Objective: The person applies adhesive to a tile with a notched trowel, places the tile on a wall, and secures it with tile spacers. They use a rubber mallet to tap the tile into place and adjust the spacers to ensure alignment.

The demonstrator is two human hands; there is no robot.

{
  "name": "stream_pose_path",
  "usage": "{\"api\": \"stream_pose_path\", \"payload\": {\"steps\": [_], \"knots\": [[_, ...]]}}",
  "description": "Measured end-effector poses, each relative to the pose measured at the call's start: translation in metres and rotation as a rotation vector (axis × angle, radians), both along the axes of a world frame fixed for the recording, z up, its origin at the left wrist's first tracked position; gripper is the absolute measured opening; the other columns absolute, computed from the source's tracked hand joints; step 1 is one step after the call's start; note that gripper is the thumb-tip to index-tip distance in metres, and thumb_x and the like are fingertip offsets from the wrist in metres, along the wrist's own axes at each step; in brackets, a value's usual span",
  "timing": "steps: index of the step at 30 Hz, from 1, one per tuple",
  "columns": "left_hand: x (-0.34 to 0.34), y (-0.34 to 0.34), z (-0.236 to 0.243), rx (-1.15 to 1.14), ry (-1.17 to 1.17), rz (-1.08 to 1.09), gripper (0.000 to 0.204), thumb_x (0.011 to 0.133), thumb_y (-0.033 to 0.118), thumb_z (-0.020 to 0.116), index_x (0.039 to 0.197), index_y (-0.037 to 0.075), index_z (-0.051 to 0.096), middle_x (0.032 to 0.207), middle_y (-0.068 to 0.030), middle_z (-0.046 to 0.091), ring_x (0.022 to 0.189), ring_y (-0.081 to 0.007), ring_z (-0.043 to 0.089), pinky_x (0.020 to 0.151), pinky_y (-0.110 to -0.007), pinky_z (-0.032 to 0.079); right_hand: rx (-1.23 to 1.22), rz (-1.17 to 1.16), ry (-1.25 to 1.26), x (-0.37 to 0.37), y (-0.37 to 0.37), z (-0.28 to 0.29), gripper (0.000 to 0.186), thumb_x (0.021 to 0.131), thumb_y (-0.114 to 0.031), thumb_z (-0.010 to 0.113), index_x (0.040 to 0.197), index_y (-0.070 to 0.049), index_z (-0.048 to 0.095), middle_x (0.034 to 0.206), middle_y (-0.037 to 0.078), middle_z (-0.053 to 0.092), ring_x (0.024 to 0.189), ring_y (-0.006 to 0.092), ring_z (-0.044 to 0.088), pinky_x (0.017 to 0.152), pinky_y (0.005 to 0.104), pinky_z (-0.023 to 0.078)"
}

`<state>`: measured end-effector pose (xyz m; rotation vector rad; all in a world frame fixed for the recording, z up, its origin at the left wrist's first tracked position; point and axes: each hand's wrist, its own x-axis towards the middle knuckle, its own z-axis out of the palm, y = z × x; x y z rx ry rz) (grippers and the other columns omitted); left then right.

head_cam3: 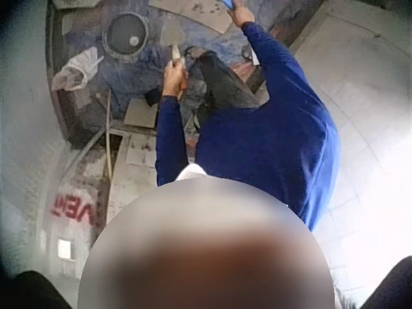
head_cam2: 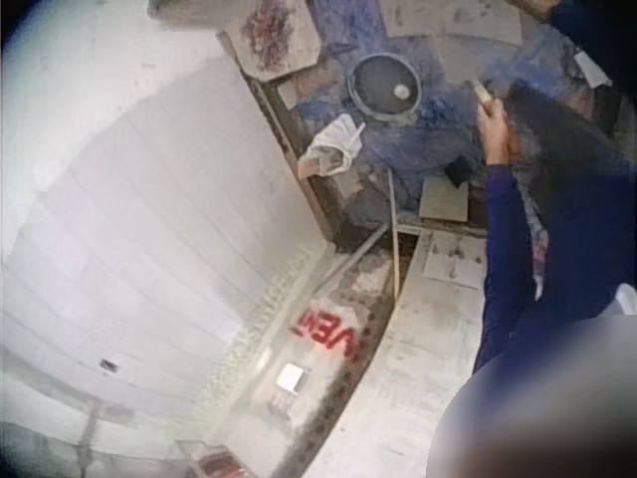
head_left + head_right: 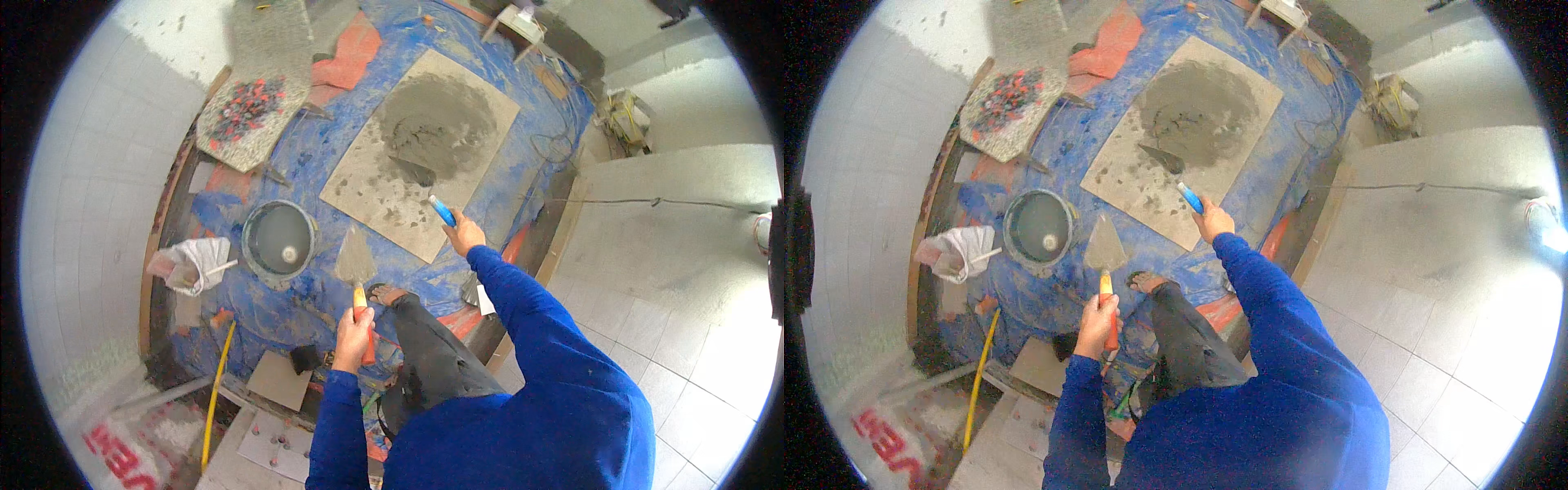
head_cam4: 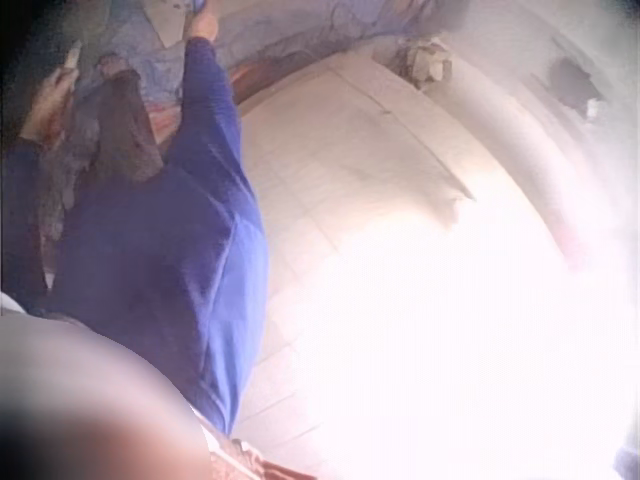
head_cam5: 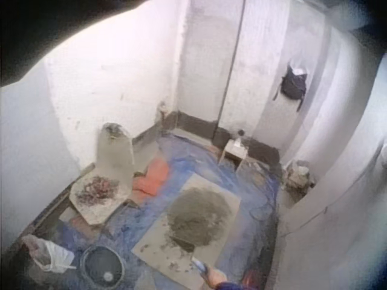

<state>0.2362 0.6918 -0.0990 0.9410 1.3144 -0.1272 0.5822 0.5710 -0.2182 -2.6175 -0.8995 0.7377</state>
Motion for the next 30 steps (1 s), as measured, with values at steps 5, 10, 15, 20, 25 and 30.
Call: {"api": "stream_pose_path", "payload": {"steps": [5,10,15,20,25,30], "knots": [[0.004,-0.006,-0.087,-0.249,0.058,-0.024,0.024,0.098,0.020,0.069,0.106,-0.001,0.061,0.085,-0.0067,0.064,0.066,-0.0194,0.065,0.056,-0.036,0.056,-0.485,-0.287,0.221,-0.041,-0.066,-0.090,0.053,0.088,-0.036,0.071,0.130,-0.004,0.063,0.116,0.026,0.071,0.110,0.0444,0.069,0.095,0.0510,0.055],[0.045,-0.003,-0.154,-0.412,0.153,0.027,0.018,0.095,0.011,0.068,0.101,-0.004,0.061,0.084,-0.0098,0.063,0.069,-0.0221,0.065,0.054,-0.036,0.058,-0.504,-0.186,0.513,-0.067,-0.106,-0.139,0.037,0.082,-0.029,0.069,0.105,0.000,0.076,0.096,0.024,0.076,0.097,0.0366,0.075,0.088,0.0454,0.059],[0.106,0.030,-0.189,-0.371,0.036,0.004,0.018,0.095,0.011,0.068,0.104,-0.003,0.062,0.084,-0.0095,0.063,0.068,-0.0219,0.066,0.053,-0.036,0.059,-0.302,-0.456,0.653,-0.041,-0.078,-0.150,0.028,0.082,-0.024,0.066,0.082,0.000,0.078,0.075,0.019,0.075,0.073,0.0291,0.076,0.070,0.0409,0.061],[0.060,0.036,-0.197,-0.140,0.088,0.007,0.015,0.092,0.011,0.066,0.103,0.000,0.064,0.079,-0.0067,0.066,0.065,-0.0186,0.065,0.051,-0.032,0.057,-0.219,-0.632,0.741,-0.044,-0.081,-0.140,0.047,0.091,-0.037,0.071,0.115,0.003,0.068,0.097,0.018,0.075,0.082,0.0334,0.076,0.071,0.0488,0.061],[-0.141,-0.053,-0.134,0.405,0.173,-0.495,0.035,0.093,0.034,0.065,0.092,0.001,0.075,0.091,-0.0253,0.072,0.092,-0.0461,0.067,0.083,-0.052,0.052,-0.373,0.036,0.318,-0.158,-0.111,-0.053,0.049,0.093,-0.040,0.067,0.125,-0.002,0.066,0.115,0.026,0.072,0.105,0.0454,0.069,0.092,0.0534,0.055],[-0.342,-0.233,-0.050,0.542,0.349,-0.667,0.045,0.096,0.046,0.058,0.102,0.004,0.076,0.098,-0.0223,0.074,0.097,-0.0421,0.071,0.089,-0.049,0.053,0.057,0.680,0.518,-0.254,-0.088,0.059,0.038,0.098,-0.037,0.064,0.123,-0.008,0.066,0.117,0.023,0.071,0.101,0.0426,0.070,0.084,0.0527,0.054]]}}
